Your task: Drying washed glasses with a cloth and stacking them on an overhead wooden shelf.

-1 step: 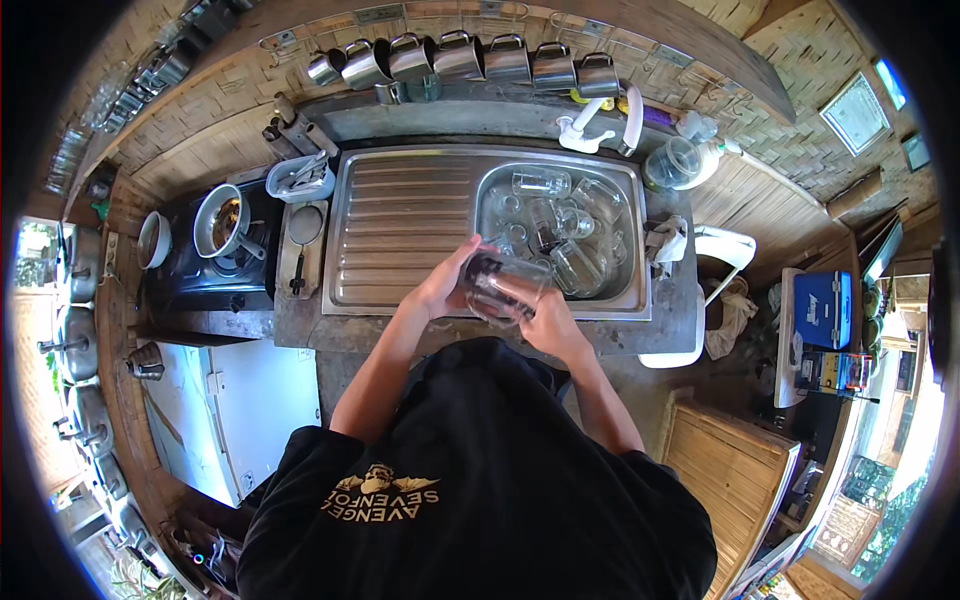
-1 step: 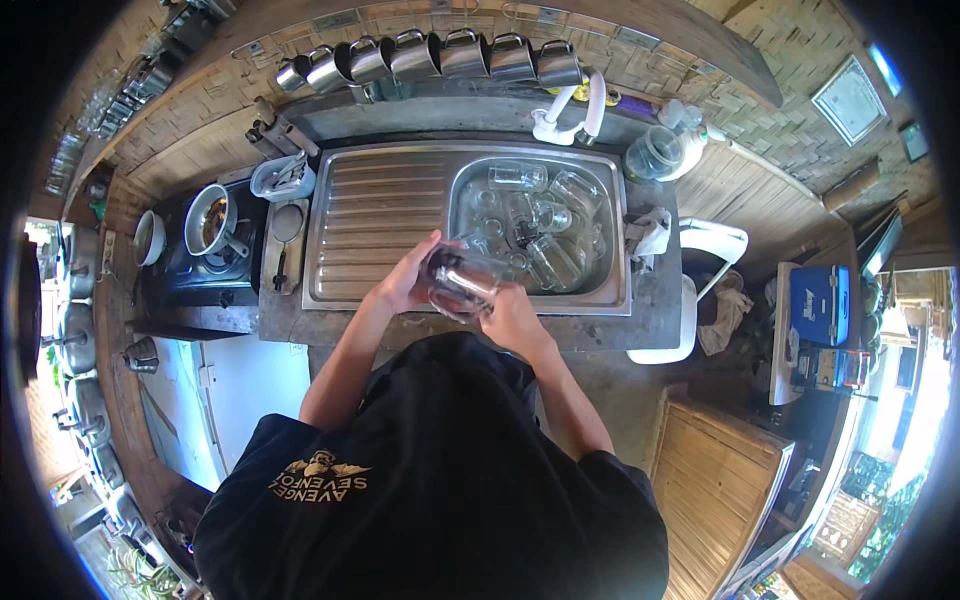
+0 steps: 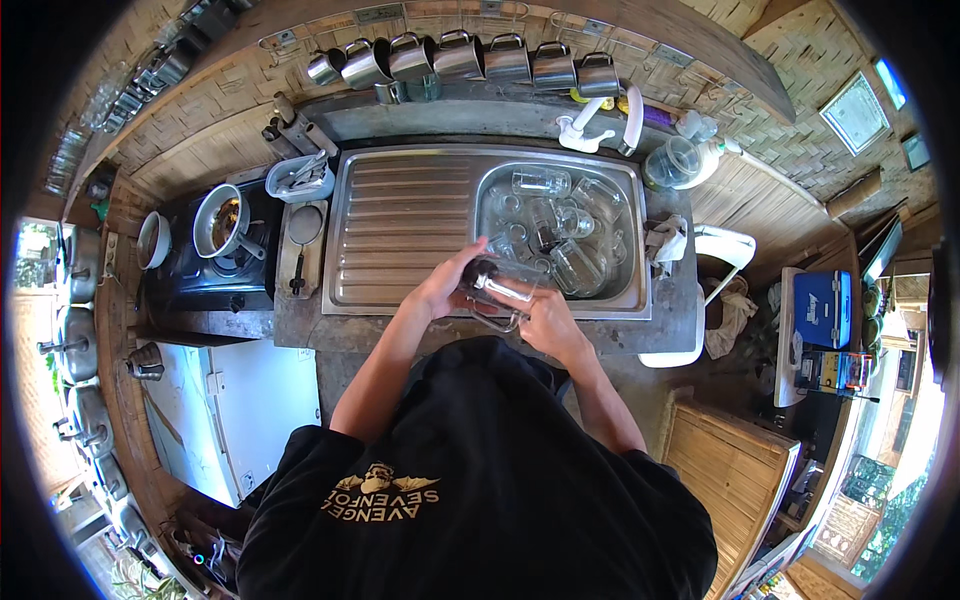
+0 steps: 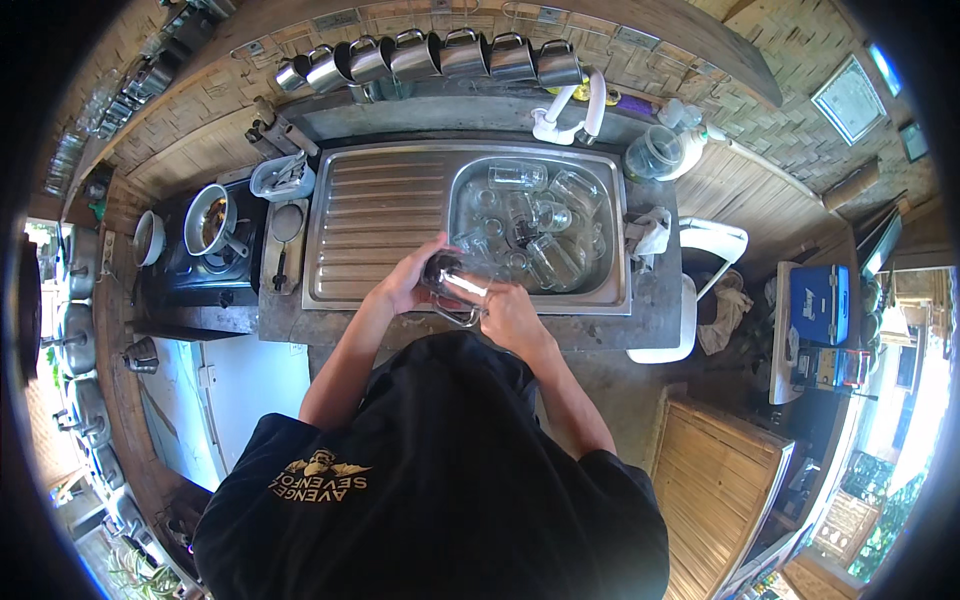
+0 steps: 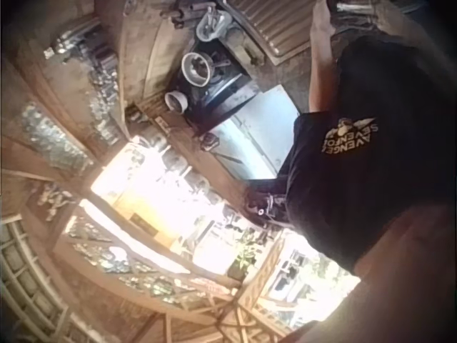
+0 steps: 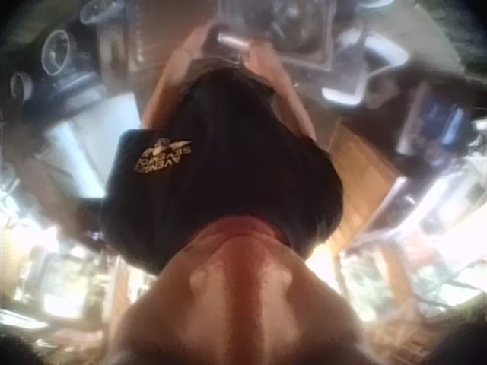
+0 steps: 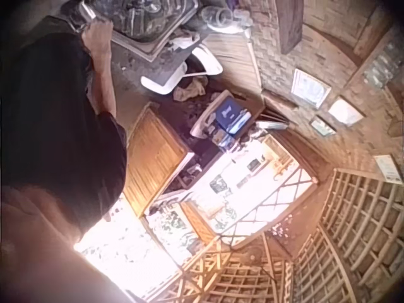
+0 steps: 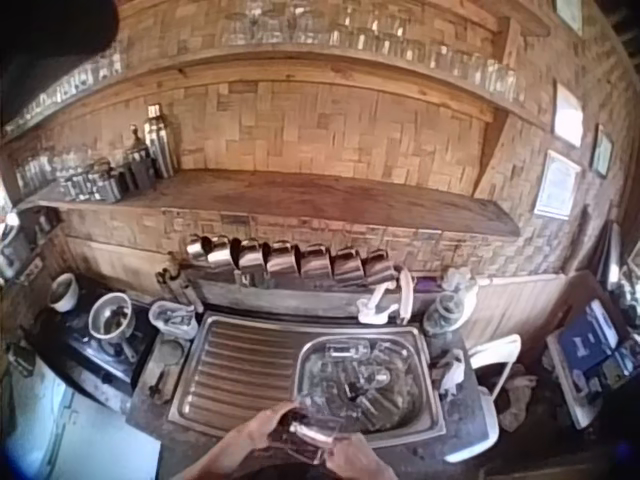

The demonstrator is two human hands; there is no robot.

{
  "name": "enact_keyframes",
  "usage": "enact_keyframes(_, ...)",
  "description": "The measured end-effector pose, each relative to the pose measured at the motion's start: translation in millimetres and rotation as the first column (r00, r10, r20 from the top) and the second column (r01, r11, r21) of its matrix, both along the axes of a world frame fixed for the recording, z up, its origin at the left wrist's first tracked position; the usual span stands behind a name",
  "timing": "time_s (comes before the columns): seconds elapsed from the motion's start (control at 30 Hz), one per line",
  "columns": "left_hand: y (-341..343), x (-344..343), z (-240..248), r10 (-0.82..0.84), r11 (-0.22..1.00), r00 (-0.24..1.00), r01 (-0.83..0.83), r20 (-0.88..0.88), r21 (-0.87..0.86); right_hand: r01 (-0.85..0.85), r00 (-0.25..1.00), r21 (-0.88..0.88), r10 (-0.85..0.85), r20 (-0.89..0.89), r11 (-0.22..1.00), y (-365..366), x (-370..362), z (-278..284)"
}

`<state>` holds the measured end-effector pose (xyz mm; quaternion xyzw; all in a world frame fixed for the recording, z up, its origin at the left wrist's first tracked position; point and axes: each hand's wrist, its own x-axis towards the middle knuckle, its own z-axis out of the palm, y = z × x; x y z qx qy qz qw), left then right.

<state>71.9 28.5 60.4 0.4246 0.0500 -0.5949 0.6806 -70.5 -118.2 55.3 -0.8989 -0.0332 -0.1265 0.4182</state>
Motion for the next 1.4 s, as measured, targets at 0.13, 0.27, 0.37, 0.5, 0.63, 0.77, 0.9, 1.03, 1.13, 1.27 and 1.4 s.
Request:
enact_keyframes(0.13,-7.6,-5.8,-31.7,0.082,0.943,0.970,-0.150,0.229,0.299,-0.127,0.980,-0.076,0.114,-0.160,0.989,1.6,3.6,-9.9)
enact_keyframes(0.27,-4.1,-1.4,-66.0,0.060,0.928,0.686,-0.305,0.725,0.213,-0.119,0.930,0.385,0.238,-0.280,0.915,-4.2,11.1,-2.4)
enact_keyframes(0.37,-5.1,-2.0,-58.1,0.185,0.952,0.448,-0.304,0.875,-0.045,0.141,0.810,0.825,0.415,-0.414,0.548,-11.2,7.2,-13.9)
enact_keyframes(0.5,-4.0,6.0,-42.3,0.197,0.972,0.221,-0.172,0.955,-0.160,0.358,0.838,0.910,0.359,-0.411,0.208,-8.9,11.2,-16.4)
enact_keyframes(0.63,5.8,11.1,-39.2,0.098,0.995,0.923,-0.089,0.373,-0.043,0.199,0.895,0.570,0.089,-0.437,0.797,-4.5,21.7,19.3)
enact_keyframes(0.77,7.7,29.4,-27.9,-0.118,0.990,0.982,0.105,-0.148,-0.091,-0.174,0.959,-0.240,0.108,-0.263,0.955,-18.8,22.0,5.9)
enact_keyframes(0.9,-5.1,13.9,-29.2,-0.075,0.951,0.952,-0.022,0.298,0.310,-0.130,0.952,-0.087,0.099,-0.291,0.988,-4.7,24.5,3.4)
enact_keyframes(1.03,-2.5,13.1,-45.2,-0.014,0.963,0.753,-0.168,0.658,0.213,0.294,0.831,0.831,0.304,-0.466,0.472,2.0,25.7,-17.8)
enact_keyframes(1.13,-3.8,19.5,-54.5,0.140,0.978,-0.010,-0.152,0.990,-0.140,0.486,0.845,0.873,0.281,-0.454,-0.050,7.5,15.0,-32.4)
enact_keyframes(1.27,-1.8,11.0,-62.4,0.181,0.964,0.218,-0.235,0.959,-0.128,0.455,0.842,0.794,0.095,-0.531,0.403,16.3,20.8,-14.8)
enact_keyframes(1.4,2.1,9.7,-49.2,0.144,0.946,0.917,-0.238,0.373,0.220,0.349,0.796,0.412,-0.034,-0.605,0.842,14.9,24.8,14.0)
